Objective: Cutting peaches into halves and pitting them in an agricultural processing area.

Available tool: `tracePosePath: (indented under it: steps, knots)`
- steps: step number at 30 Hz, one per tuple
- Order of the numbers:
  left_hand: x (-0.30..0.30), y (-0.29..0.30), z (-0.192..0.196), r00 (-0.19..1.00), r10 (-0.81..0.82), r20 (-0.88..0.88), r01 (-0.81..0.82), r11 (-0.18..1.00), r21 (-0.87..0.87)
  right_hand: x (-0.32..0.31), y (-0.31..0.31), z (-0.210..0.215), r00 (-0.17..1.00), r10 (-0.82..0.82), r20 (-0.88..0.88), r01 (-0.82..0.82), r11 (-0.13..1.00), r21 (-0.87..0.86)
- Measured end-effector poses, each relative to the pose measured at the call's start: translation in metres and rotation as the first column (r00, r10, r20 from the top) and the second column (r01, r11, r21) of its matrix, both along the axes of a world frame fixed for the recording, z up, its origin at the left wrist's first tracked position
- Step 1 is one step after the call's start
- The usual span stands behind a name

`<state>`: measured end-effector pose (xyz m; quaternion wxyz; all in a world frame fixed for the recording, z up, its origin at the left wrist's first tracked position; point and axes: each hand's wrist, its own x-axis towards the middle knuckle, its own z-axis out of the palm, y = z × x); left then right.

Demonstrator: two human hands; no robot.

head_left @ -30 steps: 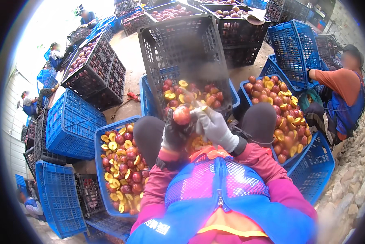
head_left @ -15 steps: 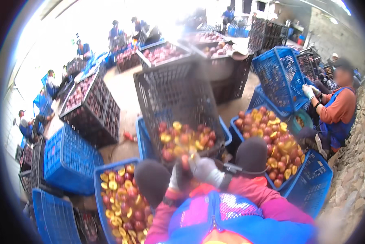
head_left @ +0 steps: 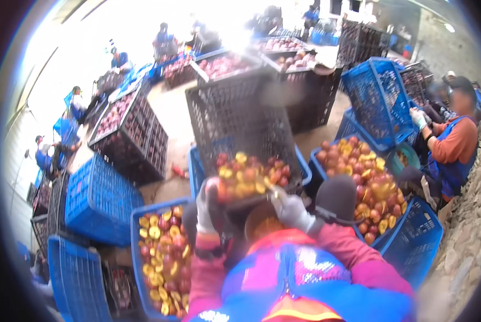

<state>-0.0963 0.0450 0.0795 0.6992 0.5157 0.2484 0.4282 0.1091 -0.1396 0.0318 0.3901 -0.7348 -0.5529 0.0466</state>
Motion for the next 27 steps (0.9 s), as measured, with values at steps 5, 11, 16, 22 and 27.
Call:
tracePosePath:
  steps: [5, 11, 16, 22, 27]
  knots:
    - [0.001, 0.006, -0.019, 0.862, -0.230, 0.452, 0.382, 0.880, -0.282, -0.042, 0.018, 0.058, 0.941, 0.277, -0.196, -0.211, 0.930, 0.299]
    - [0.017, -0.015, -0.063, 0.986, -0.088, 0.142, 0.102, 0.990, -0.096, -0.052, 0.008, 0.055, 0.951, 0.301, -0.078, -0.283, 0.942, 0.181]
    - [0.023, -0.028, -0.061, 0.996, 0.040, -0.078, -0.024, 0.978, 0.206, -0.053, 0.007, 0.046, 0.963, 0.268, 0.015, -0.266, 0.946, 0.185]
    - [0.011, -0.044, -0.020, 0.860, 0.269, -0.434, 0.104, 0.740, 0.664, -0.049, 0.015, 0.031, 0.974, 0.223, 0.035, -0.225, 0.971, 0.079]
    - [0.018, -0.033, -0.050, 0.937, 0.143, -0.319, 0.039, 0.864, 0.502, -0.045, 0.019, 0.016, 0.988, 0.149, 0.046, -0.151, 0.988, 0.042]
